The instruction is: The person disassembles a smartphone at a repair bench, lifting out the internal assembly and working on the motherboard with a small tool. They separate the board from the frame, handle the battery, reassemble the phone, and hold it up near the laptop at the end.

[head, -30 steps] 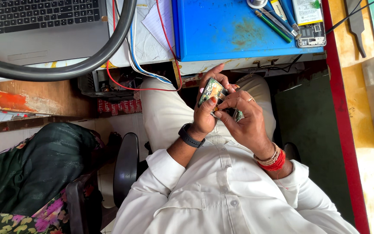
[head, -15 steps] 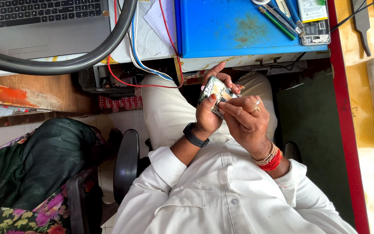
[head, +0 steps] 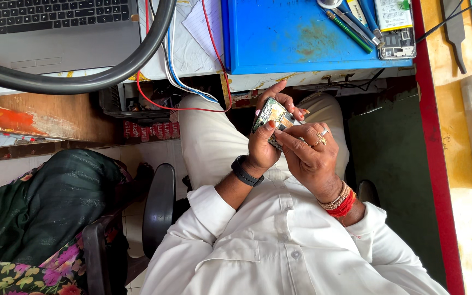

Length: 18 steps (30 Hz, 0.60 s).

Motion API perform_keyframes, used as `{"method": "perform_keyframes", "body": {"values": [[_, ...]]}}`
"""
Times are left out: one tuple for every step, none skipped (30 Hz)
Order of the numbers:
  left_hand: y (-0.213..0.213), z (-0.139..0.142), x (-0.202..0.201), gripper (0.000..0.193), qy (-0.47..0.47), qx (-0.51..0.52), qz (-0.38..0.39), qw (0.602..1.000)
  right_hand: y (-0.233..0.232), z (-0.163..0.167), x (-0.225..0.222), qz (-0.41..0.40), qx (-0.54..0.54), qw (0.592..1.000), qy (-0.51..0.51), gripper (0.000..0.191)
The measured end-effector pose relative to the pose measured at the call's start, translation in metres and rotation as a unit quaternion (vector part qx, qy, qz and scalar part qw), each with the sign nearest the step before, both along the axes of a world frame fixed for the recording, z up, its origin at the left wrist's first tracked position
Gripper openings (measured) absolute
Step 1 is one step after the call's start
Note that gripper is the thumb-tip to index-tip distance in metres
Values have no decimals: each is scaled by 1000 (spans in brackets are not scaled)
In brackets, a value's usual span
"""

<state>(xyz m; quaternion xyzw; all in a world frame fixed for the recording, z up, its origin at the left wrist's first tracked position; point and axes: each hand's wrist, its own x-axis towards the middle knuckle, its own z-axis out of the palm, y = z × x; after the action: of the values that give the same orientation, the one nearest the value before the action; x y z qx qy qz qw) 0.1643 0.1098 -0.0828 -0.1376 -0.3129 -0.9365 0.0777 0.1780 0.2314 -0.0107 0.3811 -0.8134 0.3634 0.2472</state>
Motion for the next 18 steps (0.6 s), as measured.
{"method": "perform_keyframes", "body": {"values": [[0,0,0,85,1,1,1,1000,0,0,0,2,1,1000,2,32],[0,1,0,85,1,1,1,1000,0,0,0,3,3,1000,4,32],[1,1,0,85,2,2,1,1000,0,1,0,3,5,1000,6,32],[0,1,0,85,2,1,1,1000,0,1,0,4,7,1000,8,32],[0,1,0,84,2,-1,0,1000,0,1,0,4,9,1000,9,32],[0,2,0,84,3,-2,0,1000,0,1,0,4,11,1000,10,33],[0,2,0,85,1,-1,-2,1000,1,2,0,5,13,1000,12,33],[0,3,1,85,0,0,-4,1000,1,2,1,2,13,1000,14,33],[0,3,1,85,-1,1,-5,1000,1,2,1,-1,14,1000,16,34],[0,3,1,85,1,1,-4,1000,1,3,1,-4,14,1000,18,34],[0,4,1,85,3,0,-3,1000,0,3,1,-1,14,1000,18,34],[0,4,2,84,5,-1,-3,1000,1,3,1,2,15,1000,18,34],[0,5,2,85,6,-2,-3,1000,1,4,1,5,16,1000,18,35],[-1,5,3,85,6,-4,-3,1000,1,4,1,7,19,1000,24,34],[-1,5,4,85,6,-6,-2,1000,1,5,1,10,22,999,29,34],[-1,6,5,85,4,-9,-3,1000,1,5,1,13,25,999,35,34],[-1,6,6,85,1,-12,-4,1000,1,6,1,14,28,999,37,34],[-1,6,7,85,-1,-15,-5,1000,1,6,0,14,31,999,40,34]]}}
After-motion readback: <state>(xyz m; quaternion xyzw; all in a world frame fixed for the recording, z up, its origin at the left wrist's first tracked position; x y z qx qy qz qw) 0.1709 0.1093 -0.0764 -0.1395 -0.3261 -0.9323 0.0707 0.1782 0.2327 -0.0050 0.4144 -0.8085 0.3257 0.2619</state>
